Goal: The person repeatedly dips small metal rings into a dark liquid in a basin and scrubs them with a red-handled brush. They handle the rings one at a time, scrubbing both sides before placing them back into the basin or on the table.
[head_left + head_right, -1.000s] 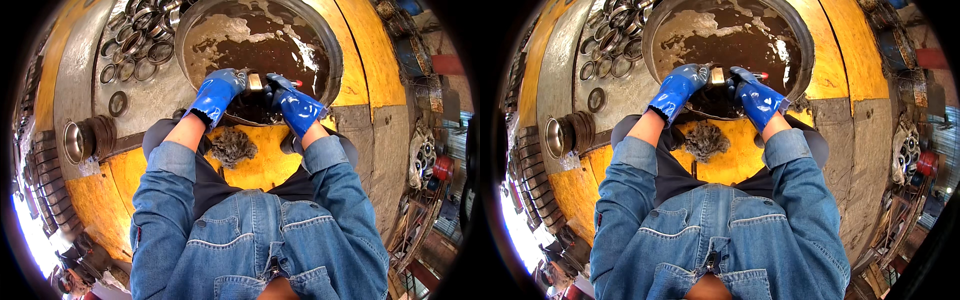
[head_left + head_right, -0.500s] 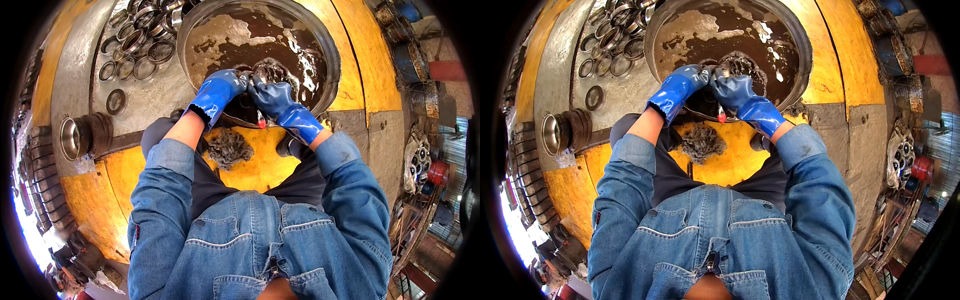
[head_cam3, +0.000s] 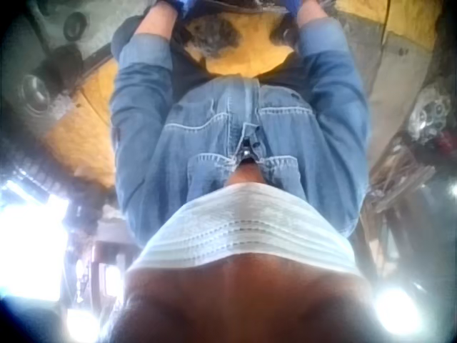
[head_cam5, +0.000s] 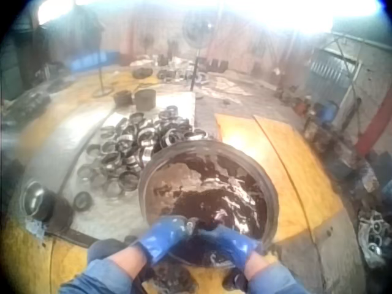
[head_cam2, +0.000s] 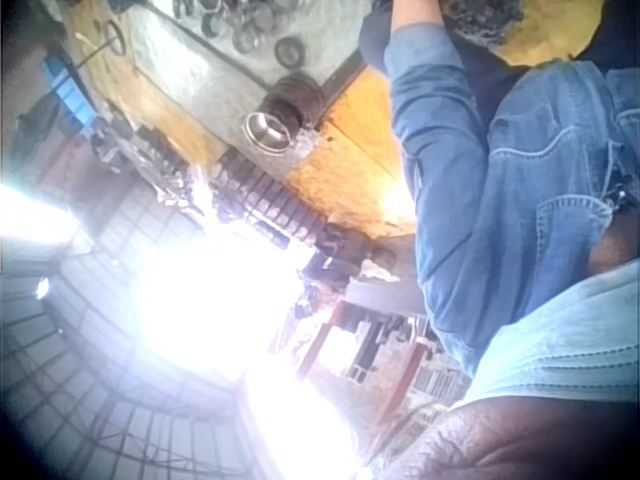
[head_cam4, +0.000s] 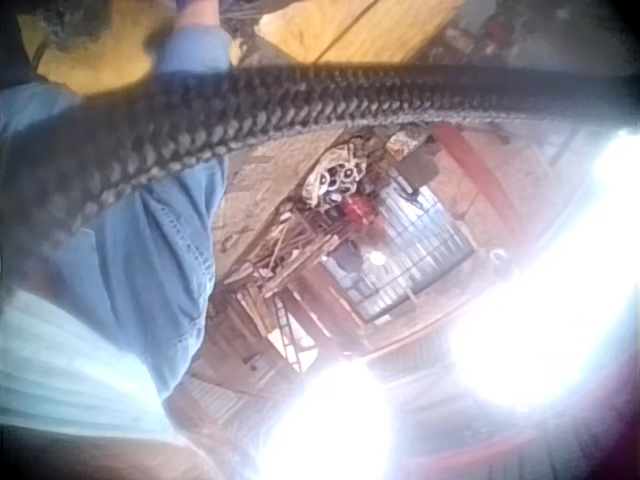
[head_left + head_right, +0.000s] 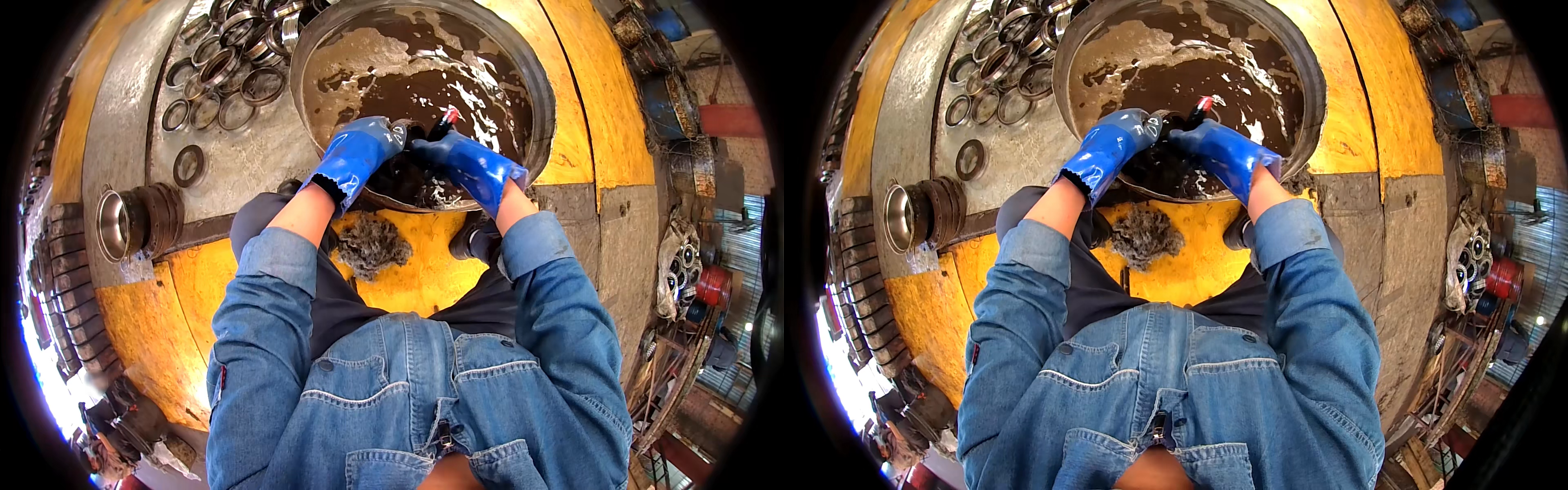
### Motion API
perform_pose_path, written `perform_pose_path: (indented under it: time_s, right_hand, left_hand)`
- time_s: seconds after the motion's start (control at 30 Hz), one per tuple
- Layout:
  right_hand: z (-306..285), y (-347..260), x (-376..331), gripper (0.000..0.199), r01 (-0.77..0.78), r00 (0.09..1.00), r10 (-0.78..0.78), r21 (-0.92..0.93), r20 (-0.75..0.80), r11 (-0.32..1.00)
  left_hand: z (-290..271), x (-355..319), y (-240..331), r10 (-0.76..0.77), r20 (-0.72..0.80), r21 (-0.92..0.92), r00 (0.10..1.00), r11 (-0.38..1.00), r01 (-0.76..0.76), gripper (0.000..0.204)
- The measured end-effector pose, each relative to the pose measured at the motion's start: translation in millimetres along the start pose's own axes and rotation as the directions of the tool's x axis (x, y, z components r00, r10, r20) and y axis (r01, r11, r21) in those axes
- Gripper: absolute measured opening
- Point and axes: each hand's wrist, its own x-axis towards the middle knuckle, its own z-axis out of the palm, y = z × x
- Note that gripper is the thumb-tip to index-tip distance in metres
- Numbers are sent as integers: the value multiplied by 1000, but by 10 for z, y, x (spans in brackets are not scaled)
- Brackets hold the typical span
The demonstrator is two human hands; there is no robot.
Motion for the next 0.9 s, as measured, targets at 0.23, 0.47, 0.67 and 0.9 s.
perform_pose_path:
  time_s: [0.23,0.47,0.67,0.9]
  right_hand:
    - [-182,331,356,21,-300,910,405,821,92,487]
    - [90,288,-2,42,-18,982,36,101,-183,995]
    - [262,91,-38,44,-46,936,-315,-941,-158,335]
    - [131,285,-28,39,209,754,-655,-963,50,167]
  left_hand:
    - [9,-56,119,19,-54,42,998,999,-17,64]
    - [125,-49,-2,95,-217,-19,972,995,-102,61]
    - [57,-38,11,77,-111,24,991,997,-75,61]
    - [63,79,5,128,-65,51,990,991,-125,62]
